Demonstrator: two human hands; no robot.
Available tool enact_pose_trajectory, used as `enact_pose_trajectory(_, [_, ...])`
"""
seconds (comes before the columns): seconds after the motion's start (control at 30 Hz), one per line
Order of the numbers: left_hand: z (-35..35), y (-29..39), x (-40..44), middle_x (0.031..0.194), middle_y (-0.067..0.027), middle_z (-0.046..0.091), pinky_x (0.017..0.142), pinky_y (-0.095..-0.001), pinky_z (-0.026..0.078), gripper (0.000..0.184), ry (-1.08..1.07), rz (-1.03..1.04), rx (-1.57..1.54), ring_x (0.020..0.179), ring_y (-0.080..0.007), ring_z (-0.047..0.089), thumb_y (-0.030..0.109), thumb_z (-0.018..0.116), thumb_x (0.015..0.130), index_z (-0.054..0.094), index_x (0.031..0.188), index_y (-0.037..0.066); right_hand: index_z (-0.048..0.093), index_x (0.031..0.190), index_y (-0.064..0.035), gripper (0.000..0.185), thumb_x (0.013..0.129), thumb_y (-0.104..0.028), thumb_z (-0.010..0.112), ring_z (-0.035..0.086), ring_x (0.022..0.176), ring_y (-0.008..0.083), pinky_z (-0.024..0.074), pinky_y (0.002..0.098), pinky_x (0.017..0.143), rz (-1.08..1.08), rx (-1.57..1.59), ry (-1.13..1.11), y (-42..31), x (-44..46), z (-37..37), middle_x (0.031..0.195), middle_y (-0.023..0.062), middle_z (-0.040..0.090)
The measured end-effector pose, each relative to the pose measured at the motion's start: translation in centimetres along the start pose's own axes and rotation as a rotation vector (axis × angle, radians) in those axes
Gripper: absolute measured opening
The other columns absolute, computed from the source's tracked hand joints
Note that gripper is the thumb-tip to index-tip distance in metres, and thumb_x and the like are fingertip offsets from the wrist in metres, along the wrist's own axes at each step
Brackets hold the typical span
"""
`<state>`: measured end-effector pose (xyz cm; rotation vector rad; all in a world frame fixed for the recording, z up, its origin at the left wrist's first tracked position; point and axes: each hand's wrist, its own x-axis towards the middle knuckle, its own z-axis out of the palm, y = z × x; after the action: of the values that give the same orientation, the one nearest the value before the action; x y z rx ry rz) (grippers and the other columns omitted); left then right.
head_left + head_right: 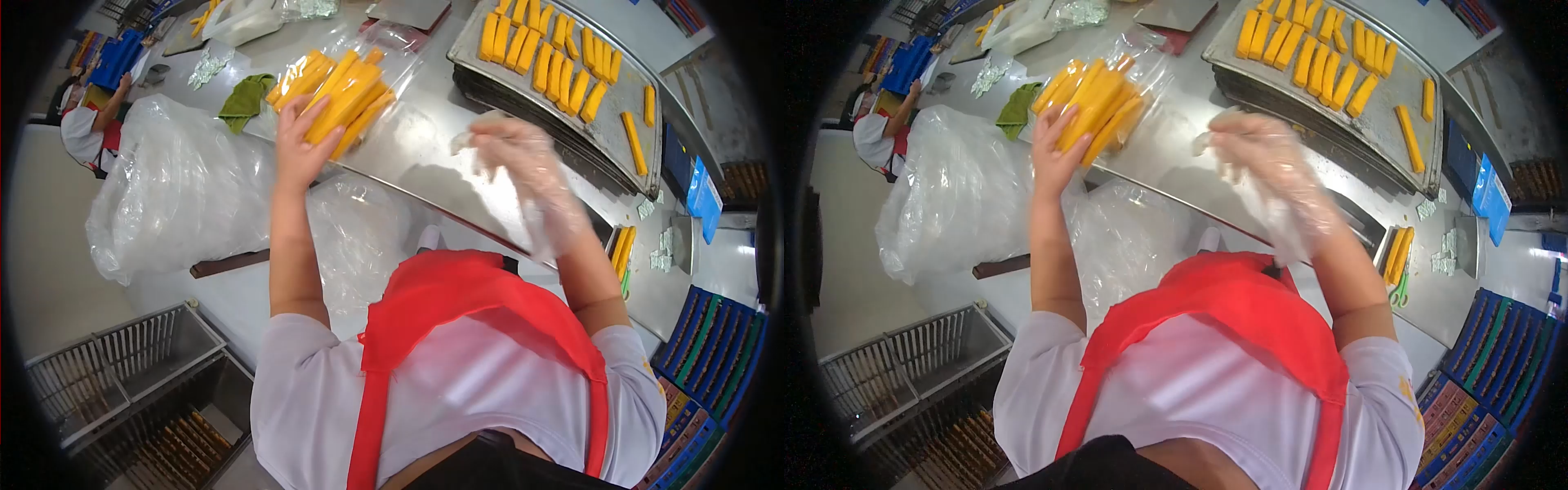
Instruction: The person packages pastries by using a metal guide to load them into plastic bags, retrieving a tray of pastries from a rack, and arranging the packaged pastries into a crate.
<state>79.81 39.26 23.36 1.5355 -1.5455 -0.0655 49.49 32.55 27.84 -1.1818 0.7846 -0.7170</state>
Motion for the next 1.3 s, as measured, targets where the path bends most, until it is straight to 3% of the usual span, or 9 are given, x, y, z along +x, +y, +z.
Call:
enact_pose_trajectory(0.1, [2.2,-3.2,2.1,0.112,-0.0157,0.049,0.090,-0.0375,0.038,0.046,-0.012,0.059,0.166,0.105,-0.0300,0.047,0.025,0.071,0.065,0.062,0.108,0.012,0.056,0.110,-0.0012,0.045,0.077,-0.031,0.065,0.058,0.074,0.0150,0.0481,0.0272,0.062,0.089,-0.199,-0.102,4.9,5.1,2.2,0.089,0.0099,0.062])
enact_pose_trajectory(0.23, [1.7,-2.6,2.7,0.113,-0.0167,0.049,0.091,-0.0401,0.036,0.048,-0.108,0.069,0.468,0.105,-0.0322,0.047,0.031,0.073,0.063,0.062,0.106,0.012,0.050,0.113,0.0060,0.056,0.076,-0.033,0.067,0.055,0.074,0.0155,0.0466,0.0281,0.062,0.180,-0.159,-0.027,7.2,9.6,6.6,0.089,0.0100,0.059])
enact_pose_trajectory(0.47, [-5.6,-8.8,9.8,0.123,-0.0174,0.046,0.094,-0.0378,0.034,0.053,-0.127,0.008,0.222,0.112,-0.0301,0.043,0.038,0.068,0.070,0.057,0.115,0.012,0.045,0.119,0.0068,0.070,0.075,-0.045,0.064,0.053,0.090,0.0227,0.0476,0.0336,0.070,0.231,0.037,-0.097,4.5,11.0,9.8,0.104,0.0169,0.054])
enact_pose_trajectory(0.53, [-5.6,-13.3,12.0,0.129,-0.0137,0.043,0.097,-0.0356,0.033,0.063,-0.365,-0.581,-0.167,0.118,-0.0279,0.041,0.047,0.061,0.077,0.047,0.125,0.009,0.042,0.121,0.0068,0.073,0.075,-0.046,0.063,0.050,0.100,0.0261,0.0453,0.0387,0.080,0.250,-0.014,-0.090,4.2,11.3,10.2,0.110,0.0193,0.052])
enact_pose_trajectory(0.57, [-5.1,-16.2,12.2,0.129,-0.0137,0.043,0.097,-0.0356,0.033,0.063,-0.373,-0.581,-0.168,0.118,-0.0279,0.041,0.047,0.061,0.077,0.047,0.125,0.009,0.042,0.121,0.0068,0.073,0.075,-0.046,0.063,0.050,0.100,0.0261,0.0453,0.0387,0.080,0.252,-0.010,-0.083,4.5,11.5,10.5,0.110,0.0193,0.052])
enact_pose_trajectory(0.63, [-3.5,-20.3,12.0,0.128,-0.0116,0.045,0.098,-0.0349,0.034,0.068,-0.655,-1.056,-1.013,0.118,-0.0243,0.043,0.053,0.050,0.082,0.039,0.129,0.005,0.042,0.121,0.0067,0.067,0.078,-0.042,0.060,0.050,0.104,0.0266,0.0415,0.0403,0.087,0.172,0.213,-0.004,5.3,12.0,11.1,0.112,0.0193,0.052])
enact_pose_trajectory(0.87, [0.5,-14.3,7.5,0.123,-0.0097,0.049,0.091,-0.0344,0.043,0.060,-0.883,-1.100,-0.999,0.110,-0.0192,0.051,0.050,0.037,0.090,0.036,0.130,0.006,0.041,0.121,0.0063,0.051,0.083,-0.025,0.056,0.051,0.104,0.0219,0.0412,0.0347,0.090,0.259,0.473,0.011,5.5,12.2,8.6,0.116,0.0149,0.050])
enact_pose_trajectory(1.03, [1.0,-11.1,5.6,0.124,-0.0105,0.048,0.090,-0.0343,0.044,0.060,-0.626,-1.076,-1.126,0.110,-0.0213,0.051,0.051,0.031,0.091,0.034,0.131,0.005,0.042,0.121,0.0059,0.050,0.083,-0.024,0.057,0.051,0.106,0.0222,0.0402,0.0350,0.092,0.412,0.408,-0.111,5.7,12.6,8.0,0.114,0.0148,0.052])
enact_pose_trajectory(1.3, [0.8,-13.2,3.1,0.128,-0.0119,0.044,0.095,-0.0387,0.039,0.062,-0.491,-0.940,-1.292,0.115,-0.0247,0.046,0.051,0.030,0.091,0.032,0.132,0.005,0.032,0.127,0.0057,0.067,0.078,-0.026,0.065,0.048,0.109,0.0220,0.0409,0.0350,0.091,0.179,0.319,-0.152,9.7,13.4,8.5,0.118,0.0150,0.049])
